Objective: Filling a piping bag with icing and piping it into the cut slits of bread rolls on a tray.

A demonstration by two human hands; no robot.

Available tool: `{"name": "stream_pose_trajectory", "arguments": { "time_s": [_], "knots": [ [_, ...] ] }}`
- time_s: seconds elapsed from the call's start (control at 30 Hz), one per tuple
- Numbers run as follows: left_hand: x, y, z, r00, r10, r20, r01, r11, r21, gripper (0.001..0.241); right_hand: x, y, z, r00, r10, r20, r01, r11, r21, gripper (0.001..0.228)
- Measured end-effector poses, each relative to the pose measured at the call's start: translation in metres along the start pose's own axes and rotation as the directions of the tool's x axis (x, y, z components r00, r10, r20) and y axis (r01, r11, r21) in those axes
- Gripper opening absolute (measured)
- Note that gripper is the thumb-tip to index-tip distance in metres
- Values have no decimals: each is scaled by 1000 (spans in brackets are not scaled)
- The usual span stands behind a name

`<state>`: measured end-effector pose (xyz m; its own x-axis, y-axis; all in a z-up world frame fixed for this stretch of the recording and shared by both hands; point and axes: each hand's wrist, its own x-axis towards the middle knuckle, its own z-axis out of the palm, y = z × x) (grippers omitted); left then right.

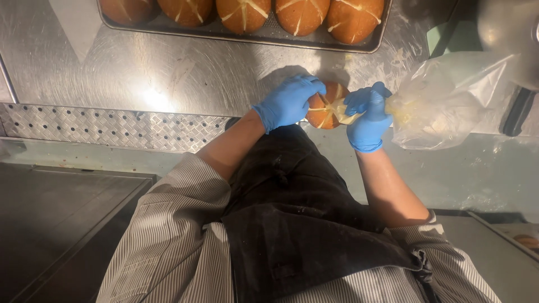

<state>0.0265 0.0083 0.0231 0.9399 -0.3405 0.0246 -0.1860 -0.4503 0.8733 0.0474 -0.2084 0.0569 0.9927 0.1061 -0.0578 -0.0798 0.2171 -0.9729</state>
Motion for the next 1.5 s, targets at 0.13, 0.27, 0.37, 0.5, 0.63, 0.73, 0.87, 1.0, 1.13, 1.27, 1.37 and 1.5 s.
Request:
{"name": "stream_pose_trajectory", "arguments": {
  "time_s": [0.13,0.27,0.37,0.5,0.63,0.73,0.87,1.0,1.13,1.27,1.37,1.5],
  "knots": [
    [-13,-3,6,978,178,-113,-178,984,10,53,-6,-2,-1,1000,-1,-29,1,1000,18,34],
    [-21,-9,8,1000,8,-27,-11,997,-82,34,-11,-5,0,999,1,-49,2,999,45,35],
    [-27,-16,15,985,145,-93,-146,989,3,41,-17,-4,1,998,-8,-64,10,1000,26,40],
    [-24,-9,4,992,121,-33,-122,993,-11,58,-18,0,5,995,7,-98,6,990,138,39],
    [-21,-7,-2,995,68,75,-66,998,-24,57,-23,2,11,993,-26,-116,33,998,54,44],
    [-20,-5,-7,988,21,152,-14,999,-45,60,-22,10,18,991,-36,-130,48,995,89,44],
    [-19,-11,-6,987,48,150,-27,990,-136,57,-20,21,32,977,-84,-195,89,996,15,46],
    [-26,-23,-5,996,63,66,-38,942,-334,53,-23,40,35,956,-58,-288,67,997,23,53],
    [-42,-38,5,997,-27,75,52,934,-353,47,-25,48,28,956,-43,-289,45,999,0,47],
    [-59,-47,20,948,-277,157,318,791,-522,45,-34,40,11,965,-88,-247,65,993,-99,37],
    [-85,-88,75,915,-337,220,390,607,-693,46,-37,30,2,952,-129,-278,74,977,-198,38],
    [-79,-95,109,763,-450,465,505,-36,-863,53,-27,-10,7,886,-136,-444,91,988,-122,35]
  ]
}}
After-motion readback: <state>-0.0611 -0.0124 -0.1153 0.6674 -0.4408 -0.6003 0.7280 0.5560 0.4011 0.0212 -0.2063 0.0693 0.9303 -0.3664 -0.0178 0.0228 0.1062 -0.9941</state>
